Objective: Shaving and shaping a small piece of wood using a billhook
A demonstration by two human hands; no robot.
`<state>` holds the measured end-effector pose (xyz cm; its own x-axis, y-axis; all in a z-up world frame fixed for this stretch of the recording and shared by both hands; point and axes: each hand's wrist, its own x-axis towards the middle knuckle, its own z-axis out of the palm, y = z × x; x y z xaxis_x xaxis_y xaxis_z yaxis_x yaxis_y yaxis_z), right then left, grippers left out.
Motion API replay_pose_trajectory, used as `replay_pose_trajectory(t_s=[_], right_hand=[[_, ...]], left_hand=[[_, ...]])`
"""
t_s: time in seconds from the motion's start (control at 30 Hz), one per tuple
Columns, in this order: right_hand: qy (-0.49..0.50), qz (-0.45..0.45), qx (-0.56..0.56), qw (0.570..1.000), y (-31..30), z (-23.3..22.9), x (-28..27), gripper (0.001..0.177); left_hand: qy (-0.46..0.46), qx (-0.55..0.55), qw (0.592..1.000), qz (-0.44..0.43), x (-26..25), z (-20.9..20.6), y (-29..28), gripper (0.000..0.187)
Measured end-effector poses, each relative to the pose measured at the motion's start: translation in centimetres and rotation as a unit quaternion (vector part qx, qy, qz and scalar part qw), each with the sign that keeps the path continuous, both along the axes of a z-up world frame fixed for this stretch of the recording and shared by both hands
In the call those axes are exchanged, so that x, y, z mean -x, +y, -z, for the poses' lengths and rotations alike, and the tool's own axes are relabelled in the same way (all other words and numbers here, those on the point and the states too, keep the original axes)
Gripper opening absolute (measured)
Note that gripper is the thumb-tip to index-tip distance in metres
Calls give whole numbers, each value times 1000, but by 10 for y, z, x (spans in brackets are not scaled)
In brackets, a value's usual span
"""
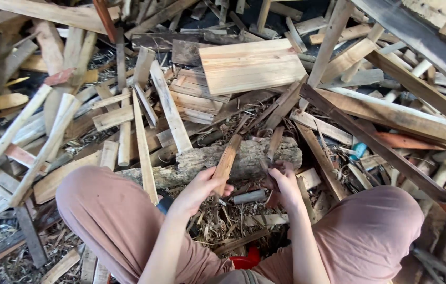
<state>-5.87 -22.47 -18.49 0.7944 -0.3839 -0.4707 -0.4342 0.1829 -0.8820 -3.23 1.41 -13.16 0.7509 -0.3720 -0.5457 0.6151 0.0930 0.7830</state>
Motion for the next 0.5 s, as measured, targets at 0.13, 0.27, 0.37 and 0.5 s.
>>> replay_pose_trajectory(t_s=[0.13, 0.27, 0.37, 0.5], right_hand=[[-76, -12, -136, 988, 17, -5, -13, 39], [-35, -40, -34, 998, 27, 15, -24, 43], [-14, -20, 12, 1000, 24, 10, -20, 34], [22, -16, 25, 999, 10, 26, -18, 28]], left_hand=[[-130, -246, 957, 81, 4, -81, 19, 63], [-170, -223, 958, 66, -7, -85, 20, 39], [-150, -172, 974, -9, -16, -61, 11, 40], [-182, -221, 958, 20, -29, -43, 8, 48]])
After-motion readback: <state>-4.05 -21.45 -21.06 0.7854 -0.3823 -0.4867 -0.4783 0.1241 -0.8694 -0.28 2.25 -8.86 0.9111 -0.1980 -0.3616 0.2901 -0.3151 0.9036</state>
